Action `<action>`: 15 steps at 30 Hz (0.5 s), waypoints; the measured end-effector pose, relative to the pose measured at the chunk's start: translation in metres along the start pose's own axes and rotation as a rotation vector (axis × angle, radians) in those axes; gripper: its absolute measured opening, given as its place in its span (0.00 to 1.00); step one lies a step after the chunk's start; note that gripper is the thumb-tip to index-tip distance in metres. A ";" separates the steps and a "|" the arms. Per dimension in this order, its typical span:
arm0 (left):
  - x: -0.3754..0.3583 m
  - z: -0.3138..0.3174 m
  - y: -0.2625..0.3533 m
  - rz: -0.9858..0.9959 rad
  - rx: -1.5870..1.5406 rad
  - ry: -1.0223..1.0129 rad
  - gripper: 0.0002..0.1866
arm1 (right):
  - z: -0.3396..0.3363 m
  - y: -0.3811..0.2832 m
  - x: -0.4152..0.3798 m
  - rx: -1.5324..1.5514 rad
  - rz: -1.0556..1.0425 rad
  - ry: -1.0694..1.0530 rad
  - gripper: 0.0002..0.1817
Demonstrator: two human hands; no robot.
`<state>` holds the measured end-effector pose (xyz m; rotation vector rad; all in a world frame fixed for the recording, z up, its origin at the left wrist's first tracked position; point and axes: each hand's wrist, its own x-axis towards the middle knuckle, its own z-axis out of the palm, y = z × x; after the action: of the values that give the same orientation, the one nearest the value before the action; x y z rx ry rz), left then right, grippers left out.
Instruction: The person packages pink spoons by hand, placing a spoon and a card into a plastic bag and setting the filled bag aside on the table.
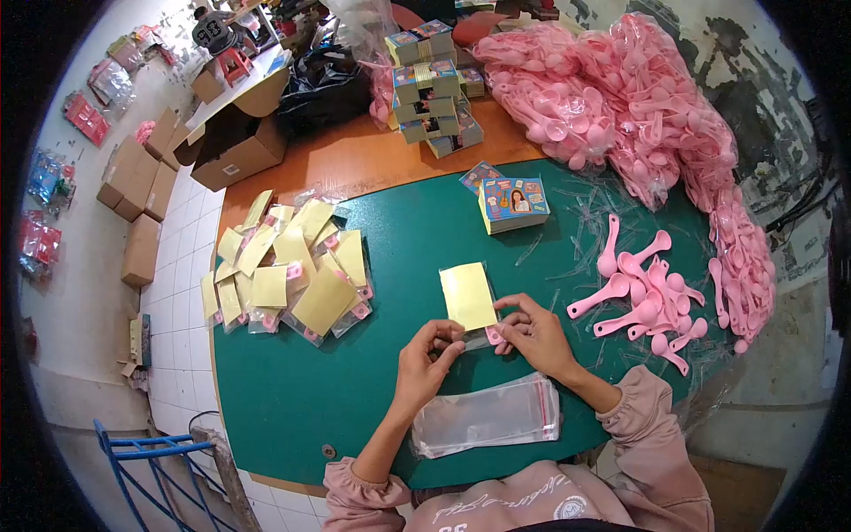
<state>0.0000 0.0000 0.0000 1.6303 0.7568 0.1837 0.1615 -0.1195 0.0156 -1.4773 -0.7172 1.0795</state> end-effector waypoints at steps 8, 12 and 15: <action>0.000 -0.006 0.018 0.052 -0.373 0.111 0.20 | -0.010 -0.007 0.011 0.125 -0.114 0.104 0.18; -0.004 -0.016 0.015 0.008 -0.795 0.025 0.13 | 0.019 -0.061 0.019 0.142 -0.323 0.009 0.19; -0.009 -0.017 0.024 0.033 -1.102 0.111 0.21 | 0.041 -0.069 0.022 0.102 -0.396 -0.147 0.16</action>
<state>-0.0071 0.0080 0.0283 0.5830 0.5410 0.5983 0.1420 -0.0693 0.0784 -1.1165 -0.9952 0.9082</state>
